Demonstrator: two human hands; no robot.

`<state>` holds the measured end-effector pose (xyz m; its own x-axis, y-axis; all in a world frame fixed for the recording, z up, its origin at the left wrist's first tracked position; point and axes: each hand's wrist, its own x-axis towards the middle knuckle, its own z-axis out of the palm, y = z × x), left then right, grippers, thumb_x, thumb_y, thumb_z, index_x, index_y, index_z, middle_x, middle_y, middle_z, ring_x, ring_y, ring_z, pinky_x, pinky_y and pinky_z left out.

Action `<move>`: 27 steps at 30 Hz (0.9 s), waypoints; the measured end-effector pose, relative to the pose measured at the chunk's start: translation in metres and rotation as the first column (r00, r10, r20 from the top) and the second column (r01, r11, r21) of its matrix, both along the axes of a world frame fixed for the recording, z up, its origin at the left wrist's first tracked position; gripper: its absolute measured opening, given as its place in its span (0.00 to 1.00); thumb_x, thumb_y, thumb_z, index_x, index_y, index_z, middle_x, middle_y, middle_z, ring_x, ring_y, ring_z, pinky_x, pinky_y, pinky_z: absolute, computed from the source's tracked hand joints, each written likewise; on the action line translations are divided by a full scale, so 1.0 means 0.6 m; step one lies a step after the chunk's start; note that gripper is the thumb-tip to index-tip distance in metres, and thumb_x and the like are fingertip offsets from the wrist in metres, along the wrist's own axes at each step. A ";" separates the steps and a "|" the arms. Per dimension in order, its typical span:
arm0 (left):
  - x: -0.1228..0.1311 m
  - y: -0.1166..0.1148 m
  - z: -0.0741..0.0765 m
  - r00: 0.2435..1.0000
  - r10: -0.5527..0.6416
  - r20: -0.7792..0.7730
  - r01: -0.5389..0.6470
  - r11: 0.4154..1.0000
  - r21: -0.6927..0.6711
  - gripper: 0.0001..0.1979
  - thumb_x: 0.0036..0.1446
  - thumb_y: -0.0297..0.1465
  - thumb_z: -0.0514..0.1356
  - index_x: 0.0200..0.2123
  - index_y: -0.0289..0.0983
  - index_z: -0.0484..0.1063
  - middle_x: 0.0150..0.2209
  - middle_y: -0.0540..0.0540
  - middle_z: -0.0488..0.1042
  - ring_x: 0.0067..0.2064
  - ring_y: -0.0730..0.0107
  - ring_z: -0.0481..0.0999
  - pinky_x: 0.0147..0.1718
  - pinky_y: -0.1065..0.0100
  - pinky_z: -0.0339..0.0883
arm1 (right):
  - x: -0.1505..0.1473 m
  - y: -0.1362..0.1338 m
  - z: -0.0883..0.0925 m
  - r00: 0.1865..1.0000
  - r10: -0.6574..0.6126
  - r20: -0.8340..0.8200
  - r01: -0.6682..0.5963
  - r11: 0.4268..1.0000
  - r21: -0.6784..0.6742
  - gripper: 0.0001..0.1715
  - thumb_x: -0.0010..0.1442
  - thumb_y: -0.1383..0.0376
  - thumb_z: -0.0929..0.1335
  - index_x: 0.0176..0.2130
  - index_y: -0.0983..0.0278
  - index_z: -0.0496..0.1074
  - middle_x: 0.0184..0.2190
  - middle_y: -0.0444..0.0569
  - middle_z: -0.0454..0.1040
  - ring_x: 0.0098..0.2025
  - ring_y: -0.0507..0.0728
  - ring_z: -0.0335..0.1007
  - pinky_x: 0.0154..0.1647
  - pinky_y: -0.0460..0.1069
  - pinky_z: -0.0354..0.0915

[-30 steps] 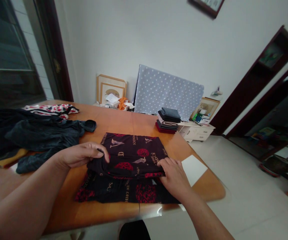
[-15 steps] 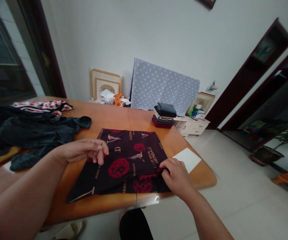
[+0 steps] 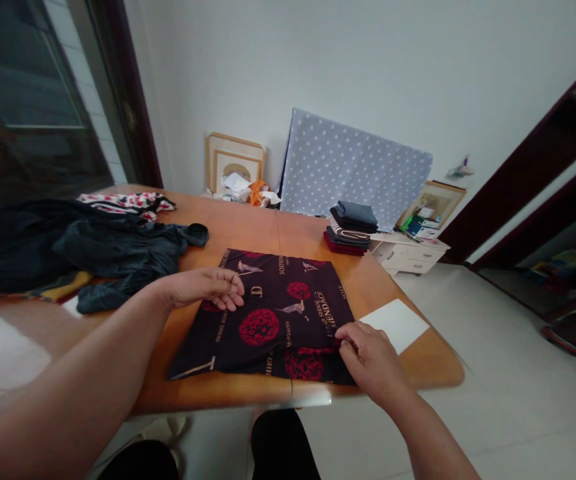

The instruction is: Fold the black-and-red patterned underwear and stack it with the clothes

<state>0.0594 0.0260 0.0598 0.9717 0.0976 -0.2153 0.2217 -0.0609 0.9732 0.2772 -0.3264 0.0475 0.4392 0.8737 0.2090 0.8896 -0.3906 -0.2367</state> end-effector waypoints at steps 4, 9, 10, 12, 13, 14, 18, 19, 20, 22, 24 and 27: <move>0.001 -0.001 -0.006 1.000 0.023 0.001 -0.023 1.000 0.020 0.15 0.53 0.40 0.66 0.40 0.36 0.74 0.40 0.39 0.82 0.40 0.64 0.82 0.36 0.68 0.72 | -0.064 0.041 0.005 0.988 0.130 -0.082 -0.124 0.990 0.074 0.10 0.61 0.65 0.64 0.39 0.56 0.74 0.35 0.47 0.75 0.40 0.58 0.71 0.40 0.52 0.64; 0.001 -0.003 -0.009 1.000 0.027 0.003 -0.027 1.000 0.010 0.14 0.54 0.38 0.65 0.40 0.36 0.74 0.40 0.40 0.82 0.39 0.65 0.82 0.36 0.68 0.72 | -0.180 0.115 0.021 0.918 0.360 -0.165 -0.340 0.930 0.137 0.08 0.62 0.66 0.66 0.42 0.56 0.74 0.39 0.48 0.75 0.43 0.58 0.69 0.44 0.53 0.64; 0.001 -0.003 -0.009 1.000 0.027 0.002 -0.027 1.000 0.010 0.13 0.54 0.38 0.65 0.40 0.36 0.74 0.39 0.40 0.82 0.39 0.65 0.82 0.36 0.68 0.72 | -0.200 0.128 0.023 0.903 0.398 -0.161 -0.377 0.915 0.143 0.09 0.62 0.64 0.68 0.43 0.56 0.74 0.41 0.48 0.75 0.44 0.59 0.69 0.46 0.54 0.64; 0.002 -0.002 -0.011 1.000 0.026 0.001 -0.026 0.999 0.018 0.13 0.54 0.37 0.64 0.40 0.36 0.74 0.39 0.40 0.82 0.39 0.66 0.82 0.35 0.69 0.72 | -0.234 0.153 0.022 0.884 0.447 -0.139 -0.429 0.892 0.139 0.13 0.60 0.60 0.70 0.46 0.55 0.73 0.42 0.48 0.74 0.45 0.60 0.67 0.48 0.56 0.63; 0.003 -0.002 -0.012 1.000 0.024 0.000 -0.024 0.999 0.025 0.13 0.55 0.37 0.64 0.40 0.36 0.74 0.39 0.40 0.82 0.39 0.66 0.82 0.35 0.69 0.71 | -0.246 0.164 0.020 0.875 0.467 -0.128 -0.452 0.883 0.125 0.16 0.59 0.58 0.72 0.48 0.55 0.73 0.43 0.48 0.74 0.45 0.60 0.67 0.48 0.57 0.62; 0.003 -0.001 -0.013 1.000 0.023 -0.001 -0.023 0.999 0.031 0.13 0.55 0.36 0.63 0.41 0.36 0.74 0.39 0.41 0.82 0.38 0.66 0.82 0.34 0.69 0.71 | -0.256 0.174 0.018 0.868 0.482 -0.116 -0.471 0.875 0.110 0.17 0.58 0.57 0.72 0.48 0.55 0.73 0.43 0.48 0.74 0.45 0.61 0.67 0.49 0.57 0.62; 0.003 0.001 -0.016 1.000 0.021 -0.001 -0.021 0.999 0.034 0.12 0.55 0.36 0.63 0.41 0.36 0.74 0.39 0.40 0.82 0.38 0.66 0.82 0.34 0.69 0.72 | -0.263 0.204 0.006 0.865 0.472 -0.167 -0.454 0.880 0.136 0.05 0.63 0.63 0.67 0.39 0.58 0.74 0.36 0.46 0.74 0.41 0.58 0.67 0.46 0.54 0.61; 0.003 0.002 -0.016 1.000 0.019 -0.002 -0.019 0.999 0.032 0.12 0.55 0.36 0.63 0.41 0.36 0.74 0.39 0.40 0.82 0.38 0.66 0.82 0.34 0.69 0.72 | -0.260 0.209 0.004 0.866 0.441 -0.235 -0.409 0.895 0.177 0.06 0.64 0.64 0.66 0.37 0.58 0.73 0.34 0.45 0.74 0.39 0.56 0.67 0.43 0.52 0.61; 0.004 0.002 -0.017 1.000 0.017 -0.003 -0.017 0.999 0.032 0.12 0.55 0.35 0.63 0.41 0.36 0.74 0.39 0.40 0.82 0.38 0.65 0.82 0.35 0.68 0.72 | -0.256 0.213 0.002 0.857 0.404 -0.320 -0.348 0.911 0.221 0.06 0.65 0.64 0.65 0.37 0.59 0.72 0.32 0.44 0.73 0.36 0.55 0.67 0.40 0.50 0.61; 0.004 0.004 -0.018 1.000 0.011 -0.003 -0.011 0.999 0.032 0.11 0.54 0.34 0.63 0.40 0.36 0.74 0.39 0.40 0.82 0.38 0.64 0.82 0.35 0.67 0.73 | -0.248 0.218 0.000 0.810 0.340 -0.478 -0.223 0.932 0.285 0.08 0.65 0.62 0.63 0.35 0.60 0.70 0.28 0.42 0.71 0.31 0.53 0.65 0.33 0.48 0.60; 0.005 0.004 -0.019 1.000 0.007 0.002 -0.007 0.999 0.034 0.11 0.53 0.33 0.63 0.40 0.36 0.74 0.39 0.40 0.82 0.39 0.64 0.82 0.35 0.67 0.73 | -0.244 0.221 -0.002 0.771 0.312 -0.556 -0.154 0.938 0.311 0.10 0.65 0.60 0.63 0.33 0.60 0.68 0.26 0.40 0.68 0.28 0.52 0.62 0.30 0.46 0.59; 0.005 0.005 -0.020 1.000 -0.004 0.012 0.003 0.999 0.038 0.10 0.54 0.33 0.62 0.40 0.36 0.73 0.40 0.40 0.82 0.39 0.64 0.82 0.36 0.67 0.74 | -0.247 0.222 -0.001 0.764 0.310 -0.566 -0.144 0.937 0.319 0.11 0.65 0.60 0.63 0.32 0.61 0.69 0.24 0.40 0.68 0.27 0.52 0.62 0.30 0.46 0.58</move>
